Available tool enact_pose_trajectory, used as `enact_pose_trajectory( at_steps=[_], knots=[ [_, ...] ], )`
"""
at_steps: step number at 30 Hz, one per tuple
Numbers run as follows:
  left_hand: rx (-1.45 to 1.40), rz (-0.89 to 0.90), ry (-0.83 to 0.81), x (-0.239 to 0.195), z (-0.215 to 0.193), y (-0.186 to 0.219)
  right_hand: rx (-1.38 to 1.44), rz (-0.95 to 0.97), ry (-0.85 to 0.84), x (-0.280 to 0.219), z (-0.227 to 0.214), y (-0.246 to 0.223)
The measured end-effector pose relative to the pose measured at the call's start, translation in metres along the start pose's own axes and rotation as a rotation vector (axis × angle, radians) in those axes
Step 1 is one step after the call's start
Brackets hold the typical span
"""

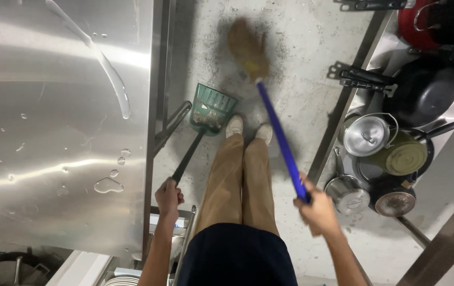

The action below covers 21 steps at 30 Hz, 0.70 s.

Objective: The person sweeps debris on a concrete floor using a broom and a dustpan. They gather the dirt into a pile and sweep it into the dustpan while moving around a kitchen area with metal shelving and stacked chairs.

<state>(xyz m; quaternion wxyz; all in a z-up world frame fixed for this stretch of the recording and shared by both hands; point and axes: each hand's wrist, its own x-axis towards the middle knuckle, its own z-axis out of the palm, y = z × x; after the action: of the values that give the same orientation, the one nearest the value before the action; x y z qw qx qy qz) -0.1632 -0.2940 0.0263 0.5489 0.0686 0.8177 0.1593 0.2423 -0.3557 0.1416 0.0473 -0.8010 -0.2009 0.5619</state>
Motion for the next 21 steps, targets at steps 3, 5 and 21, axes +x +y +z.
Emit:
enact_pose_trajectory(
  at_steps=[3,5,21],
  knots=[
    [-0.048,-0.014,0.043,-0.020,-0.007,-0.007,-0.058,-0.052,0.042,0.051,-0.018,-0.042],
    [-0.058,-0.029,0.057,-0.023,-0.010,-0.018,-0.123,-0.126,0.074,0.091,-0.023,-0.071],
    [-0.145,0.151,0.157,0.005,0.024,-0.094,-0.667,-0.316,-0.233,0.130,0.149,0.025]
  ],
)
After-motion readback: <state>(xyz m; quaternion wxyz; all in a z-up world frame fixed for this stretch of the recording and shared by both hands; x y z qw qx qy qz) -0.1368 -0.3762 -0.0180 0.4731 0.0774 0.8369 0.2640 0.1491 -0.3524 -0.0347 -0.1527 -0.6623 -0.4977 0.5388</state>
